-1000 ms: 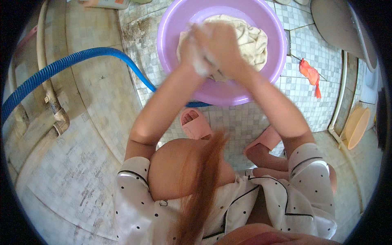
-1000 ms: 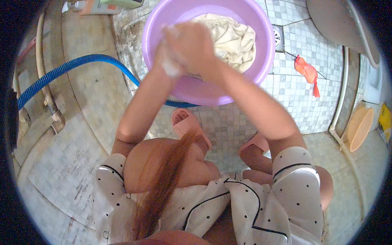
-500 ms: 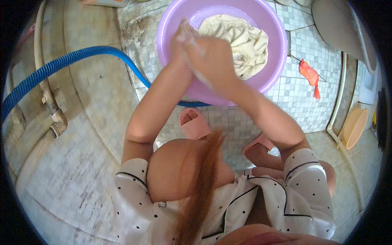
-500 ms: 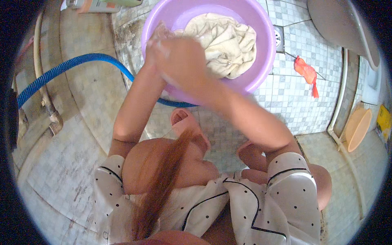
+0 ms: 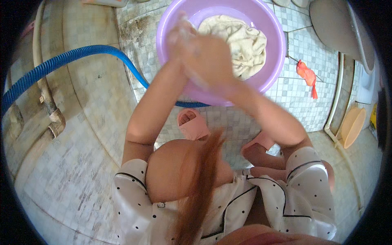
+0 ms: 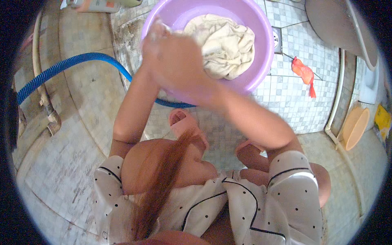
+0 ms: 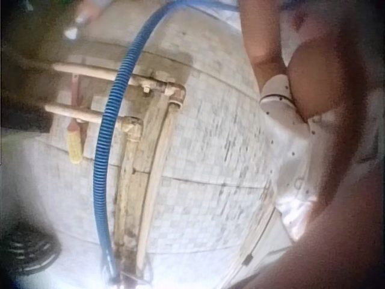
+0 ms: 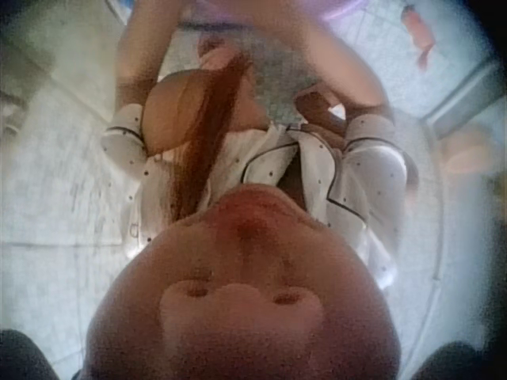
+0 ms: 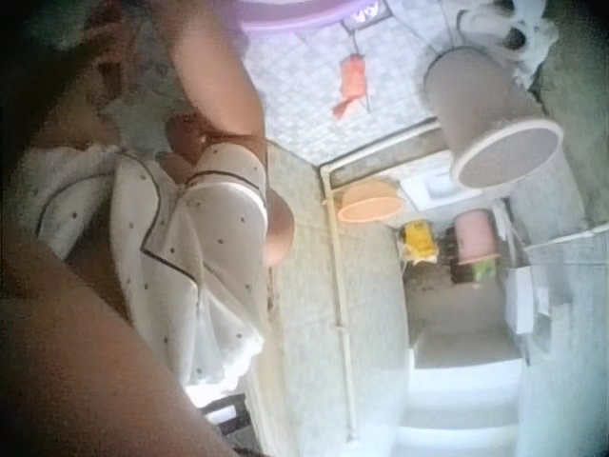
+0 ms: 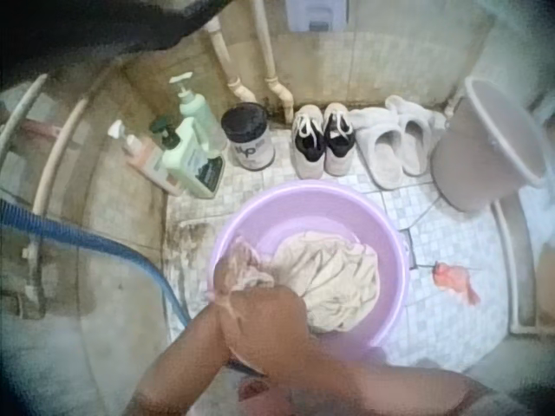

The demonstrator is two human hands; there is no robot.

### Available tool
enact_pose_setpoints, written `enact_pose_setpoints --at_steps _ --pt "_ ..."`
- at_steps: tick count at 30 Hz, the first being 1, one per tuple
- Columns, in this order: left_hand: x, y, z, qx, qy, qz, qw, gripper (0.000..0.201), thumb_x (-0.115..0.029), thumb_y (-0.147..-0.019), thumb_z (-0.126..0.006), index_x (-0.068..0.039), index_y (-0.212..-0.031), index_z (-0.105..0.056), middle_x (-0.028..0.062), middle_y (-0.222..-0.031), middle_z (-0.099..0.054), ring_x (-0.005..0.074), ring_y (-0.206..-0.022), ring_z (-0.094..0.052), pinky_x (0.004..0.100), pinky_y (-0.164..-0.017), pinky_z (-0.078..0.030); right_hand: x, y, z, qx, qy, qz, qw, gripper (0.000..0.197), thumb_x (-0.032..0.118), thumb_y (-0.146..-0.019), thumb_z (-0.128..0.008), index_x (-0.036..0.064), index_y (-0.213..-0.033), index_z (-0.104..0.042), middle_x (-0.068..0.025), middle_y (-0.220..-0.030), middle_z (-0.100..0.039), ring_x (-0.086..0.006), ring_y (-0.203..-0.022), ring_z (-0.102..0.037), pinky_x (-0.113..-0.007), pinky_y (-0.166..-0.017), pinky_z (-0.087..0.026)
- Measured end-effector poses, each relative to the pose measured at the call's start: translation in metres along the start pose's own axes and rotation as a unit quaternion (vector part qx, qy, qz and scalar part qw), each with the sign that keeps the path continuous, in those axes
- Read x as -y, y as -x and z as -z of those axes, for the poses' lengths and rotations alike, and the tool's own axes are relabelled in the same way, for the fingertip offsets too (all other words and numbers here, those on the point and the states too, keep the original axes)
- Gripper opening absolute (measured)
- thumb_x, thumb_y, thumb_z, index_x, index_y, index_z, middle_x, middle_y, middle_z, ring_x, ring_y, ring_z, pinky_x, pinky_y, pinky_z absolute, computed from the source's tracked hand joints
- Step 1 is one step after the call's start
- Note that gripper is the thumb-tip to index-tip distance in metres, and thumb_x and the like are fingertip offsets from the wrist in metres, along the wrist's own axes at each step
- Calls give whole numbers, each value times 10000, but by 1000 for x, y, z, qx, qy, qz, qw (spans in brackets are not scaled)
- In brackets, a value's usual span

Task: The person washes white clothes by hand in a purple basin filled with soapy water, scrubbing the fabric and placing items into a beige bucket.

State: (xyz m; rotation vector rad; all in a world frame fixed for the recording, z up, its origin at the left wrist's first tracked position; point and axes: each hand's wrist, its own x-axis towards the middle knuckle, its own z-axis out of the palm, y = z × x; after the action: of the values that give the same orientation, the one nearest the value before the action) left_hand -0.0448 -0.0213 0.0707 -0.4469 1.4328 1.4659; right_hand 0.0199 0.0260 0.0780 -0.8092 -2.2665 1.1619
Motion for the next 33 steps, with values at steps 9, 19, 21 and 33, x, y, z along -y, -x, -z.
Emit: enact_pose_setpoints --at_steps 9,19,21,33 --pt "4 -24 24 130 93 -15 987 421 -448 -914 -388 -64 -1039 -507 107 -961 -566 237 -875 -561 382 -743 -471 13 9 -4 -58 60 140 987 474 336 -889 -514 35 -523 -516 24 -457 -420 -59 -412 -417 -259 -368 -329" --pt "28 -21 0 280 140 -3 950 319 -377 -909 -420 -98 -1041 -502 69 -1005 -557 170 -926 -552 345 -795 -468 -8 -24 25 26 43 -37 998 487 413 -845 -514 16 -570 -577 -136 -478 -477 -228 -450 -491 -362 -498 -424" --pt "38 8 -35 122 115 -35 985 330 -387 -911 -424 -88 -1020 -510 80 -979 -545 160 -906 -542 338 -779 -475 -49 -46 41 116 11 -154 981 490 444 -835 -549 11 -608 -579 -79 -536 -531 -147 -491 -529 -308 -485 -416" --pt "7 20 -4 235 -413 -172 863 333 -259 -744 -667 -24 -976 -616 74 -878 -600 139 -797 -559 287 -695 -448 -29 -28 127 316 -366 -252 838 223 153 -767 -619 47 -952 -550 -42 -888 -601 -116 -829 -575 -286 -755 -459"
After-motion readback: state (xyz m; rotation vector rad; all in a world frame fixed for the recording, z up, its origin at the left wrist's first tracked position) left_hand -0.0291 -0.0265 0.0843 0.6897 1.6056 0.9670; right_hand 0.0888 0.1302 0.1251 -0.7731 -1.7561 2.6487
